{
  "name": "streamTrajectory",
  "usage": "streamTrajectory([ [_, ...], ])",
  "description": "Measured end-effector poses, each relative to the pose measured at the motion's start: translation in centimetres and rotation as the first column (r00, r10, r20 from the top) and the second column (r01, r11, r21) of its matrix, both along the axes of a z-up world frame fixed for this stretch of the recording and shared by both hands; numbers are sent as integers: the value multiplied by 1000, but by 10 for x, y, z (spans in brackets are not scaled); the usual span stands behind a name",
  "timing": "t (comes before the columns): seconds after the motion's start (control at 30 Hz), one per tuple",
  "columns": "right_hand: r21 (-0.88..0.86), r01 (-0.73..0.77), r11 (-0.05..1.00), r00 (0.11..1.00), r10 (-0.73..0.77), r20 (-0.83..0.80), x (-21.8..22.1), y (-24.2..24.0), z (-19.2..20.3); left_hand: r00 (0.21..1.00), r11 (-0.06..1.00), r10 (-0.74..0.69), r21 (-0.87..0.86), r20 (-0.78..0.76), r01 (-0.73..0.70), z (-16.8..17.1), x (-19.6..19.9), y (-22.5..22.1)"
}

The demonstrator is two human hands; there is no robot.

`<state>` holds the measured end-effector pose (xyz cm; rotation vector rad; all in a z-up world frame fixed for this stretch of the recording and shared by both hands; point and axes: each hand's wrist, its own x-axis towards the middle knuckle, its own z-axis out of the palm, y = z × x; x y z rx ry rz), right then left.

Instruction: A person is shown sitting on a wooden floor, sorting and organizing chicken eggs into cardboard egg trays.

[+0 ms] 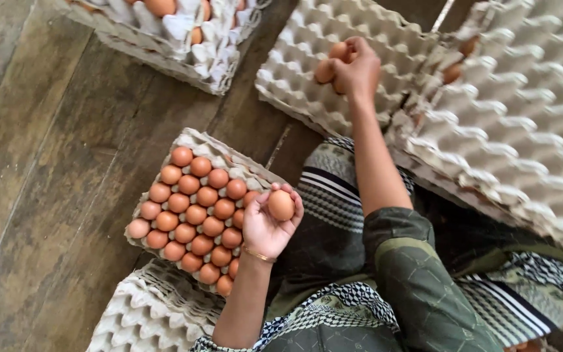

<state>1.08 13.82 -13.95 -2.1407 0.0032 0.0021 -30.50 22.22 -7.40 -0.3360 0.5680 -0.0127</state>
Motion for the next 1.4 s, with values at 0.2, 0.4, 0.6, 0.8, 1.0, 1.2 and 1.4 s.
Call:
streamTrajectory([
  [0.2,-296,-87,951,995,69,-71,30,11,16,999,1000,17,24,-50,-16,-10,16,16],
  [0.4,311,255,916,931,-146,-334,53,-18,0,985,998,51,39,-162,-45,-23,36,30],
  [0.6,860,423,286,888,56,-456,9,-53,-16,973,998,54,30,-223,-49,-31,58,38],
  [0.8,864,315,393,942,-18,-335,8,-62,-28,980,999,24,43,-196,-15,-32,69,35],
  [1.0,897,253,361,948,94,-305,5,-60,-35,985,998,9,66,-173,2,-38,62,33],
  [1.2,75,85,994,952,-103,290,3,-60,-36,975,998,18,69,-223,-3,-37,59,29],
  [1.4,-182,114,977,993,-110,32,8,-68,-55,971,998,3,69,-241,14,-30,62,21],
])
